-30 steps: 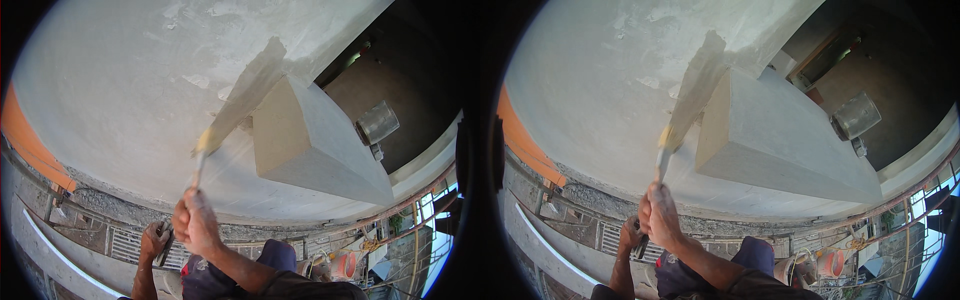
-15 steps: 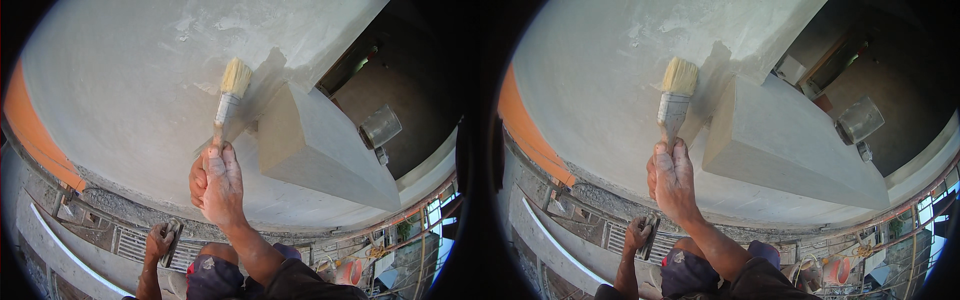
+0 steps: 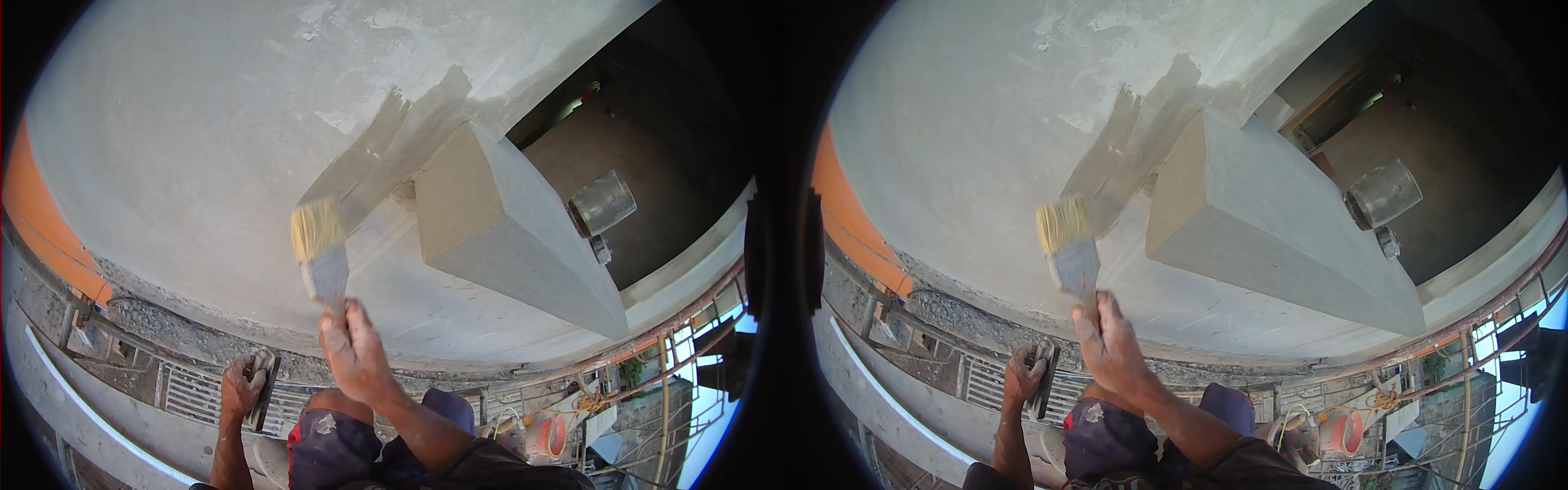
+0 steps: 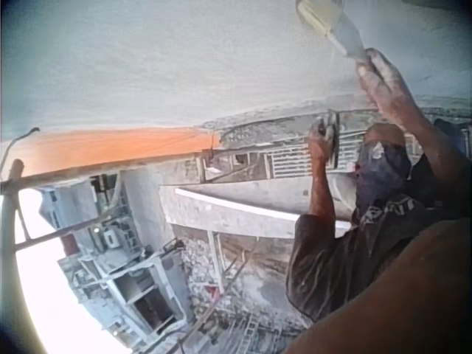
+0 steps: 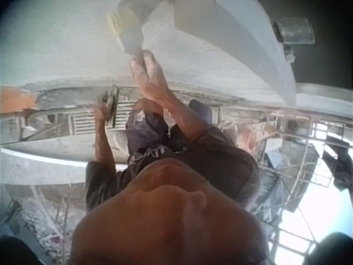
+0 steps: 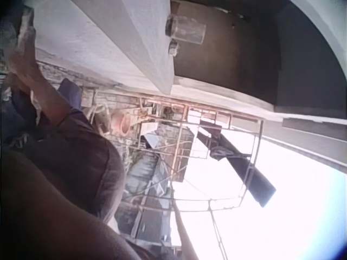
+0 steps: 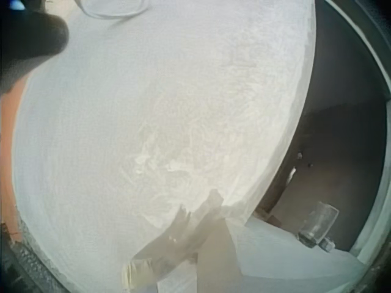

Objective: The person smooths and shapes a concrete wall ledge using a float and a trowel, applies mortar along the joint, and brushes down the wall and ledge using a wet paintbrush.

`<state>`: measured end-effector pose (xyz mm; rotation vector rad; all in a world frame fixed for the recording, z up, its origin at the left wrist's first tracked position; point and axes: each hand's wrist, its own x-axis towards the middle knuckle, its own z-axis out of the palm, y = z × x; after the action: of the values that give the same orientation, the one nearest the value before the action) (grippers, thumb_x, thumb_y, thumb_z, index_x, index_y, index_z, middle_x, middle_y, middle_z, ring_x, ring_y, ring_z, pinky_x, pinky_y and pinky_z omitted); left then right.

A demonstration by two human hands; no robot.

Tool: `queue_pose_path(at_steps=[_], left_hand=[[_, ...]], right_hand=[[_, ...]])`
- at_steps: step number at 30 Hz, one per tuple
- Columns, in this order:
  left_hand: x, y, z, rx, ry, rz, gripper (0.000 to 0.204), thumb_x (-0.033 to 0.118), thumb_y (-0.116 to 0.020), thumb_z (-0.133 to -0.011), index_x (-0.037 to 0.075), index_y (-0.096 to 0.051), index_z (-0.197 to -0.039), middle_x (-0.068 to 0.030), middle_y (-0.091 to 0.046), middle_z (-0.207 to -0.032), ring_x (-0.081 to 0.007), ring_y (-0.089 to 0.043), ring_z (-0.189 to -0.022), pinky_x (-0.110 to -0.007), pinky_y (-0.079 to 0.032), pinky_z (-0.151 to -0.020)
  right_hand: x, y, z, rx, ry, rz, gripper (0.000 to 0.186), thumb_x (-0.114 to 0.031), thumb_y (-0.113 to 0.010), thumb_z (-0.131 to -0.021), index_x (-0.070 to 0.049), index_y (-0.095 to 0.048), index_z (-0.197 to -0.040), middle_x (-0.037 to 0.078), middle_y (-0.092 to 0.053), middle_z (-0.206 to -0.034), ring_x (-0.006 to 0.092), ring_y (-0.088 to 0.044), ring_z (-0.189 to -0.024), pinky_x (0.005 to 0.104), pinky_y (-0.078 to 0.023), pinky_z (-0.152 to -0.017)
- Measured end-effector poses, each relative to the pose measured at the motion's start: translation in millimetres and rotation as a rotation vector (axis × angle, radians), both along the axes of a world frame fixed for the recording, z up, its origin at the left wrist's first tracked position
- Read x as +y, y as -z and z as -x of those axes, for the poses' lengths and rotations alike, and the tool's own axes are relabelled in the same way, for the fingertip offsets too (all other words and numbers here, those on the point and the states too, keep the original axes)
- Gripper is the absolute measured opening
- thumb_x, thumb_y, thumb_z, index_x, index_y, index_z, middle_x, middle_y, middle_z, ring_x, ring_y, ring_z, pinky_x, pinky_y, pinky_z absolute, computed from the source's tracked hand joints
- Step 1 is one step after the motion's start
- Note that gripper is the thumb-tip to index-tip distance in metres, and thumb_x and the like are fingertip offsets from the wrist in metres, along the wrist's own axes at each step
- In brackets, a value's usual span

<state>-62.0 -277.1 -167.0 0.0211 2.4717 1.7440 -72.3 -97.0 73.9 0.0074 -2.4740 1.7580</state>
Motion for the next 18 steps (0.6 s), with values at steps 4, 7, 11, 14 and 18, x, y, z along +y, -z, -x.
queue_pose_path(at_steps=[4,7,11,14,18], left_hand=[[15,0,0,0.054,0.034,-0.028,0.031,0.016,-0.065,-0.075,-0.004,-0.064,-0.099,-0.0219,-0.065,-0.088,-0.0346,-0.065,-0.079,-0.04,-0.052,-0.072],[12,6,-4,0.022,0.015,-0.029,0.031,0.015,-0.065,-0.075,-0.004,-0.064,-0.1,-0.0226,-0.065,-0.09,-0.0352,-0.065,-0.08,-0.04,-0.052,-0.073],[14,19,-6,0.02,0.024,-0.056,0.033,0.015,-0.065,-0.076,-0.005,-0.063,-0.102,-0.0231,-0.064,-0.094,-0.0337,-0.065,-0.079,-0.039,-0.052,-0.073],[9,16,-8,0.065,-0.015,-0.097,0.03,0.01,-0.063,-0.077,-0.005,-0.062,-0.102,-0.0208,-0.064,-0.091,-0.0314,-0.065,-0.075,-0.037,-0.052,-0.07],[7,17,-10,0.018,-0.062,-0.138,0.027,0.007,-0.063,-0.076,-0.005,-0.061,-0.099,-0.0161,-0.062,-0.085,-0.0246,-0.06,-0.071,-0.035,-0.049,-0.067]], right_hand=[[13,-43,27,0.108,0.14,-0.308,0.03,-0.024,-0.055,-0.096,0.001,-0.048,-0.111,0.017,-0.058,-0.072,0.0321,-0.06,-0.065,0.0431,-0.048,-0.064],[30,-42,29,0.184,0.244,-0.433,0.033,-0.025,-0.053,-0.096,0.003,-0.051,-0.114,0.013,-0.058,-0.084,0.021,-0.053,-0.077,0.0346,-0.046,-0.074],[66,-28,11,0.14,0.352,-0.361,0.017,-0.019,-0.052,-0.097,-0.004,-0.053,-0.105,-0.004,-0.046,-0.067,0.0035,-0.04,-0.052,0.0216,-0.035,-0.047],[86,-24,-12,0.1,0.547,-0.103,0.011,-0.018,-0.051,-0.097,-0.007,-0.05,-0.097,-0.004,-0.044,-0.063,0.0017,-0.037,-0.047,0.021,-0.032,-0.041],[111,3,-47,0.105,0.78,0.154,0.01,-0.016,-0.051,-0.097,-0.008,-0.048,-0.093,-0.005,-0.044,-0.062,0.0012,-0.037,-0.047,0.0211,-0.032,-0.039]])
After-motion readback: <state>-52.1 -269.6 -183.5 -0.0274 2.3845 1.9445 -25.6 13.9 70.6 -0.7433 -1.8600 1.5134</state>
